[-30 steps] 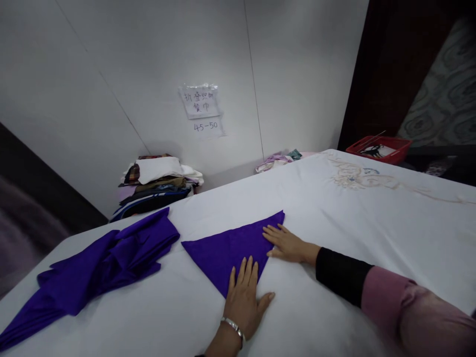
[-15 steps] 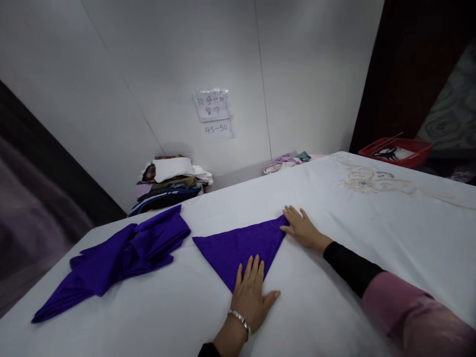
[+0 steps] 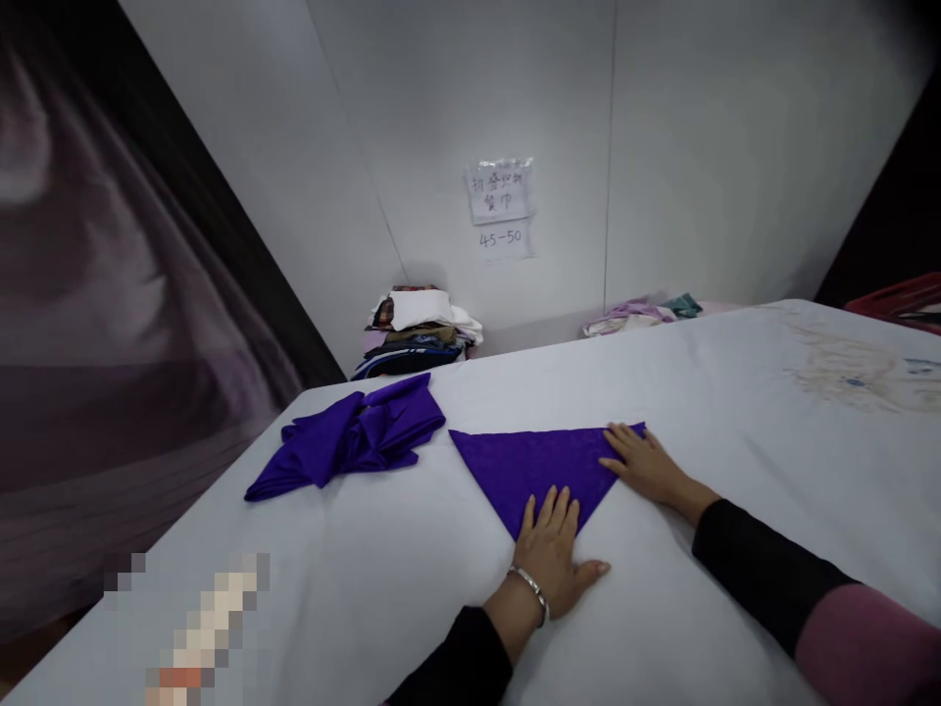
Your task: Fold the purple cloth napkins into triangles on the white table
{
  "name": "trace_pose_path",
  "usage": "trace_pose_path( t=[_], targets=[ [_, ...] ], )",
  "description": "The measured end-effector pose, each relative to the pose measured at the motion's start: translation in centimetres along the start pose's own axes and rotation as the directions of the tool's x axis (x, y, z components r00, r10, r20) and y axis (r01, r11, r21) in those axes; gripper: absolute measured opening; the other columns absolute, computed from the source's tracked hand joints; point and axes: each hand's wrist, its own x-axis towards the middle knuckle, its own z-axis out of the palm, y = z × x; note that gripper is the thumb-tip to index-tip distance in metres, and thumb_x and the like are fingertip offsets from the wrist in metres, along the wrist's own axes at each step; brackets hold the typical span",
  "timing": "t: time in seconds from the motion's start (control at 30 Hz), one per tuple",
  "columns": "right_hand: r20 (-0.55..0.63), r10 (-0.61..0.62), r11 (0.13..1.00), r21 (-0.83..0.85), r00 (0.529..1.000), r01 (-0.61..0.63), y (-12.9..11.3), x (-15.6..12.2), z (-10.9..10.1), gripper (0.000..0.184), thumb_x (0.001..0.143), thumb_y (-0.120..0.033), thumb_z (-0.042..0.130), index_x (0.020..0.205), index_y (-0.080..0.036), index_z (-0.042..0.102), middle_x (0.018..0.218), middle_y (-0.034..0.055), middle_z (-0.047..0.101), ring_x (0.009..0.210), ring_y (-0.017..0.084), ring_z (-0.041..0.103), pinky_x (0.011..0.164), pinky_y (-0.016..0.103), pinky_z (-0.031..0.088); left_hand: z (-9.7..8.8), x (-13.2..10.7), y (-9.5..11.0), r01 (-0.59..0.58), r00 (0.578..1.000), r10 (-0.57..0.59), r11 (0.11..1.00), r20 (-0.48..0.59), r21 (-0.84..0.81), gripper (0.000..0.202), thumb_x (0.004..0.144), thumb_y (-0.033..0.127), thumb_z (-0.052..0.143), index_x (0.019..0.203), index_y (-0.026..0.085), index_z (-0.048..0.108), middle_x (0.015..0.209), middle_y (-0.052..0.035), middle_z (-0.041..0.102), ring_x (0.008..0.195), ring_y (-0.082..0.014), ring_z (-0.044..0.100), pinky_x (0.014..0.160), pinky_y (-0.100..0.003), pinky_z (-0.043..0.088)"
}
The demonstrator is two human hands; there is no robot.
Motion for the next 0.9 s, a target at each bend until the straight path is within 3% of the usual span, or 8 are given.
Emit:
trace_pose_path(
  t=[0.1,0.27,0.37,0.53,0.6,0.67,0.77,0.9],
  targets=[
    [-0.094,0.058,0.997,-0.043,0.994,-0.063,-0.8,0.1,-0.8,0.068,0.088,-0.059,0.03,0.135,-0.011,0.04,0.143,0.0187,0.031,0.133,0.032,0.022,0.105,0.055,0.016,0.0,-0.1,0.0,-0.01,1.0,0.009,1.0,-0.026,-0.029,0.08,0.082,0.068,0.026,0.143,0.017,0.018,0.151,-0.0079,0.013,0.138,-0.0234,0.003,0.111,-0.05,0.002],
    [-0.011,-0.3,0.931,0.212,0.954,0.296,-9.1,0.1,-2.0,0.067,0.09,-0.059,0.023,0.142,-0.017,0.026,0.148,0.01,0.021,0.137,0.023,0.013,0.109,0.046,0.012,-0.4,-0.3,0.2,-0.01,0.999,0.007,0.996,-0.034,-0.09,0.079,0.081,0.068,0.03,0.143,0.02,0.019,0.149,-0.0081,0.02,0.138,-0.0257,0.005,0.111,-0.052,0.0],
    [0.072,-0.38,0.88,0.334,0.922,0.337,-12.1,0.6,-1.7,0.068,0.09,-0.06,0.021,0.142,-0.017,0.025,0.148,0.0096,0.019,0.137,0.022,0.011,0.109,0.046,0.01,-0.5,-0.4,0.4,-0.018,0.999,0.009,0.986,-0.05,-0.167,0.075,0.081,0.066,0.035,0.142,0.024,0.022,0.148,-0.0063,0.025,0.137,-0.027,0.009,0.11,-0.053,0.0],
    [0.145,-0.343,0.899,0.338,0.928,0.28,-11.5,1.6,-0.1,0.066,0.09,-0.06,0.018,0.139,-0.019,0.034,0.147,0.0097,0.024,0.136,0.023,0.013,0.109,0.048,0.008,-0.5,0.0,-0.5,-0.08,0.984,0.017,0.933,-0.179,-0.35,0.063,0.075,0.053,0.057,0.131,0.028,0.044,0.138,-0.0041,0.044,0.13,-0.0261,0.031,0.11,-0.05,0.014],
    [0.132,-0.352,0.899,0.323,0.927,0.295,-11.1,1.6,0.5,0.063,0.091,-0.059,0.017,0.139,-0.021,0.034,0.147,0.0086,0.024,0.136,0.023,0.014,0.109,0.047,0.009,-0.8,0.2,-1.9,-0.056,0.961,-0.065,0.906,-0.269,-0.42,0.034,0.08,0.043,0.053,0.109,0.027,0.062,0.118,-0.002,0.061,0.115,-0.0205,0.05,0.105,-0.041,0.032],
    [0.107,-0.363,0.904,0.283,0.926,0.322,-11.0,1.6,1.0,0.063,0.091,-0.059,0.018,0.139,-0.021,0.034,0.147,0.0093,0.025,0.136,0.023,0.014,0.108,0.047,0.009,-1.3,0.4,-3.9,0.01,0.917,-0.188,0.893,-0.352,-0.449,0.024,0.085,0.034,0.045,0.091,0.026,0.067,0.102,-0.0018,0.068,0.103,-0.0173,0.058,0.098,-0.036,0.04],
    [0.054,-0.389,0.903,0.22,0.92,0.369,-11.2,1.4,1.5,0.066,0.089,-0.062,0.023,0.14,-0.021,0.031,0.147,0.0111,0.025,0.136,0.026,0.014,0.108,0.05,0.01,-2.6,0.8,-7.3,0.17,0.884,-0.293,0.927,-0.364,-0.335,0.032,0.084,0.032,0.045,0.109,0.021,0.061,0.123,-0.0067,0.058,0.123,-0.0218,0.043,0.106,-0.043,0.029],
    [0.035,-0.398,0.904,0.184,0.917,0.386,-11.4,1.3,1.6,0.069,0.087,-0.064,0.025,0.141,-0.021,0.029,0.147,0.0119,0.024,0.136,0.027,0.014,0.107,0.051,0.012,-3.6,2.2,-11.1,0.389,0.9,-0.389,0.92,-0.196,-0.043,0.06,0.085,0.047,0.042,0.133,0.013,0.039,0.145,-0.0123,0.03,0.136,-0.0254,0.018,0.109,-0.045,0.016]
  ],
)
